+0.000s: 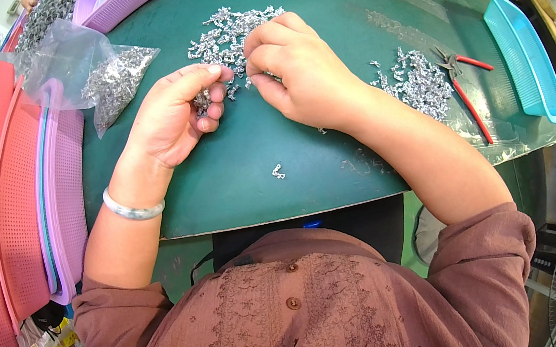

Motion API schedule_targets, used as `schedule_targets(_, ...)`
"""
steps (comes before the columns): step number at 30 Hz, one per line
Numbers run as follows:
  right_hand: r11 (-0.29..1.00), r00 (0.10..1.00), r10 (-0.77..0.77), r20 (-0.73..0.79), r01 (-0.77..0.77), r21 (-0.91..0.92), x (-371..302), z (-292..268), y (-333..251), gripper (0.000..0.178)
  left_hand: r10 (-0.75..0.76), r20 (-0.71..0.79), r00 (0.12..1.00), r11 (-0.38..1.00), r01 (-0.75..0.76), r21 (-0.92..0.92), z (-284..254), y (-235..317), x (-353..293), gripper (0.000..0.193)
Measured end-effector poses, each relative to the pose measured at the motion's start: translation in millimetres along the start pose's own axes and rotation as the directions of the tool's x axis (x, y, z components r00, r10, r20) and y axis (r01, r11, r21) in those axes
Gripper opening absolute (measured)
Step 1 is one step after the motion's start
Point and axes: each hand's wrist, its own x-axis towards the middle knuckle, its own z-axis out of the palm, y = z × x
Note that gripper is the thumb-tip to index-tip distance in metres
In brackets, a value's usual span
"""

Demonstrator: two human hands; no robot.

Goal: The person sits at a green workbench and assembles small silver metal components by hand. They pick up individual pieces from a pile, connect them together, and place the assembled parts back onto the table. The workspace includes colorful plastic baskets and a pair of pliers nearby.

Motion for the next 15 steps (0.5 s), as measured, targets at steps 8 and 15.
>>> schedule_targets(8,0.996,0.996,-0.059,-0.074,0.064,0.069,2.9,-4.9,-6.2,0.013,-0.067,0.145,0.987,0.998,0.069,-0.012,6.2,-1.6,-5.6,0.016)
schedule_targets(15,0.990,0.997,-0.025,-0.073,0.035,0.134,2.0,-4.9,-4.0,0.013,-0.021,0.109,0.994,1.000,0.019,0.018,6.3,-2.0,-5.1,0.012)
